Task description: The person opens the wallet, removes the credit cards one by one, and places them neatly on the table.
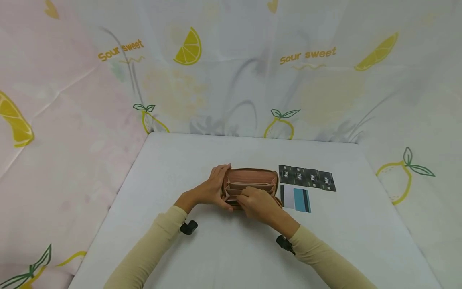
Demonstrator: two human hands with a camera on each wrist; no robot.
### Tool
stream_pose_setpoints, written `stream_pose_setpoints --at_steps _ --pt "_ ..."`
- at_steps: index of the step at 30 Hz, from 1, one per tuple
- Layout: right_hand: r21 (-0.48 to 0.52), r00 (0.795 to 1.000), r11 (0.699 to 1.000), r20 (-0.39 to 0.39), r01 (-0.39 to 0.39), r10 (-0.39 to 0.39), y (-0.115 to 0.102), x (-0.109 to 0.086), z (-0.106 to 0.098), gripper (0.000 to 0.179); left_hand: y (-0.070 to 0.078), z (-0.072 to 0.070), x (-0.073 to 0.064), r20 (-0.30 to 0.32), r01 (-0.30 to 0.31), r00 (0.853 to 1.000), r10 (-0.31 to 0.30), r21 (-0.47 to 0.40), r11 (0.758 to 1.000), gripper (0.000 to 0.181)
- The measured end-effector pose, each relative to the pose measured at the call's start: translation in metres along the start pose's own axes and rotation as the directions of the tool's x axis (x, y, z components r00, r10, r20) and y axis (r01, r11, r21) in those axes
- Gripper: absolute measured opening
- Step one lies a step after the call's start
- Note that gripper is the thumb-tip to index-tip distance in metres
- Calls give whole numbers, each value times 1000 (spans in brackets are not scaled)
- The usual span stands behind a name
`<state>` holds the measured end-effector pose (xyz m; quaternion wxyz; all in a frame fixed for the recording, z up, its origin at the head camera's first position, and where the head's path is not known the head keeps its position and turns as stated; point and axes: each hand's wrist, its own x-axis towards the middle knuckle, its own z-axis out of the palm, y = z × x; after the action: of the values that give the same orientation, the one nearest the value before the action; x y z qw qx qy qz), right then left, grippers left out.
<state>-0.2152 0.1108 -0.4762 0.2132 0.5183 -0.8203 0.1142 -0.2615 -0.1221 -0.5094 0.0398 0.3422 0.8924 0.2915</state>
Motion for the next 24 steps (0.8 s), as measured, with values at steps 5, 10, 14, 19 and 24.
stream_pose_setpoints --at_steps 5,10,14,19,24 --pt "-3 1000 1000 -9 -8 8 0 -1 -5 5 -2 0 0 1 5 1000 -5 -13 1000 143" --pt "-1 999 1000 -35 -30 30 0 -1 -11 9 -3 2 -2 -35 -3 999 1 -76 997 145" --pt "12 998 999 -44 -39 40 1 -2 -12 11 -4 5 -3 -92 -39 995 31 -86 995 148" --pt "32 997 997 -46 -66 68 2 -4 -10 11 -3 7 -3 -151 -86 986 74 -72 994 152" --pt "37 996 997 -45 -72 74 2 -5 -9 12 -3 6 -3 -164 -103 983 88 -83 991 152"
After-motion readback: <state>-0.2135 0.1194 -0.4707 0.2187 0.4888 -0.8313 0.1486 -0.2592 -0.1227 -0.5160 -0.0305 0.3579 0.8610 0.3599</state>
